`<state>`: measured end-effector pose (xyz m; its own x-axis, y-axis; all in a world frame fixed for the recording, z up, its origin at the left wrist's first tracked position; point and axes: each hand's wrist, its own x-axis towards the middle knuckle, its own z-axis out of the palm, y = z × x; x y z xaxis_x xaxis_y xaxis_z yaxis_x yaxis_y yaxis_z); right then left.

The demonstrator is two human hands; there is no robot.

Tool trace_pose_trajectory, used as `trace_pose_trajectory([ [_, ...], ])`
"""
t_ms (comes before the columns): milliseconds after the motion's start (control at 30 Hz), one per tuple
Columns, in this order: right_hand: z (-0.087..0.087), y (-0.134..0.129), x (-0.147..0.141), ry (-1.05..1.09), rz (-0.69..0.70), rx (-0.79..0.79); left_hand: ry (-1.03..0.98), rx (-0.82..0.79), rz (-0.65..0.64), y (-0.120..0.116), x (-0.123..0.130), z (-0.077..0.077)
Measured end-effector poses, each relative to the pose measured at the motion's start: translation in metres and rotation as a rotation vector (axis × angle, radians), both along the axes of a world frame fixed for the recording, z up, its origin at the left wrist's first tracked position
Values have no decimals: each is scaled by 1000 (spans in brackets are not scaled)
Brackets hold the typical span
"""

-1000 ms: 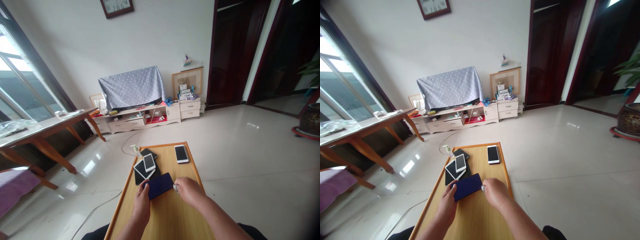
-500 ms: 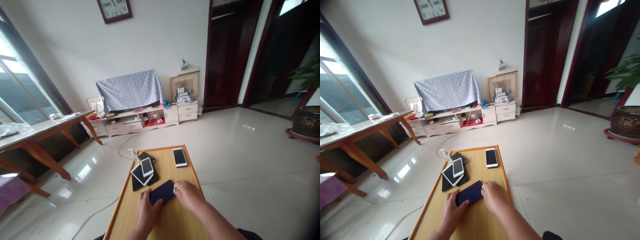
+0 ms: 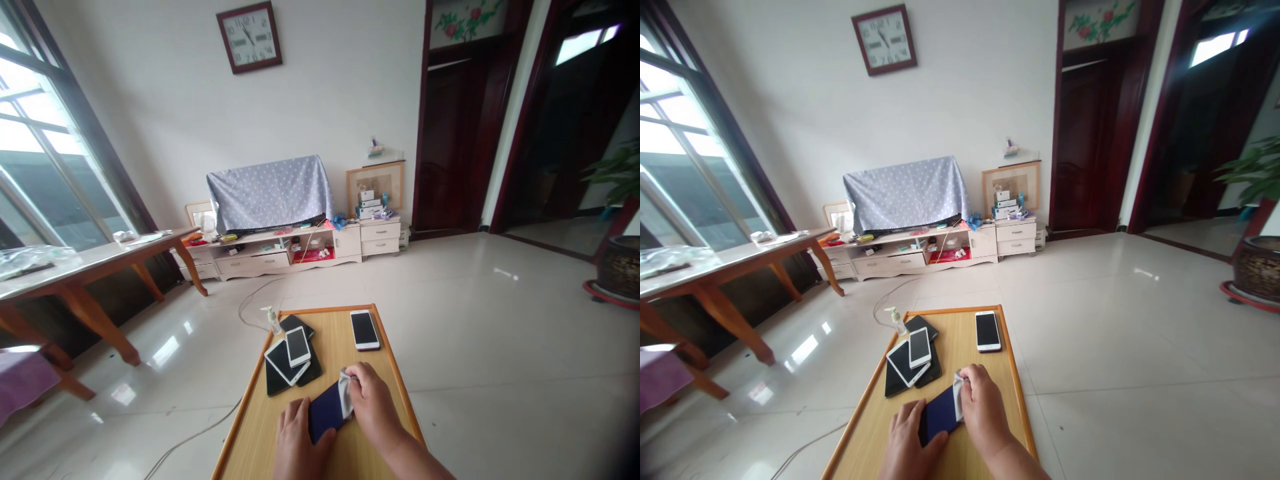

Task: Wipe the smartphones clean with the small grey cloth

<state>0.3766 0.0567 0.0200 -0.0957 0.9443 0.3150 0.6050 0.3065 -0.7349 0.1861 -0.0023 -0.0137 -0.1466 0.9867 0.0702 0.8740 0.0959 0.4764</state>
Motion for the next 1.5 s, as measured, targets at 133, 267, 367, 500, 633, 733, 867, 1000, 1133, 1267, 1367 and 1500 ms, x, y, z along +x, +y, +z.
trace_pose_trajectory([
  [133,-3,-10,-12,-168,59,4,26,-10,-14,-2,-1,3],
  [267,-12,-13,-16,-346,83,-15,32,-8,-72,-4,-13,1],
  [367,-15,-11,-18,-397,83,-23,42,30,-135,-6,-33,-4],
  [500,-15,-13,-23,-420,92,-19,20,92,-279,-8,-58,-18],
  [633,-19,-23,-26,-423,104,64,-4,180,-289,-10,-71,-28],
  [733,-27,-30,-29,-487,190,61,-18,156,-258,-11,-74,-28],
  [867,-31,-37,-37,-557,285,-32,-45,21,-201,-17,-77,-17],
  [1000,-25,-46,-52,-579,253,-93,-44,8,-165,-24,-81,-6],
  [1133,-20,-55,-62,-606,228,-132,-33,10,-129,-31,-84,-2],
  [1267,-21,-65,-73,-646,78,-161,-56,64,-125,-38,-87,-3],
  [1367,-20,-84,-91,-631,17,-173,-69,145,-135,-44,-89,-3],
  [1500,-10,-128,-124,-584,340,-131,-67,134,-186,-49,-93,0],
])
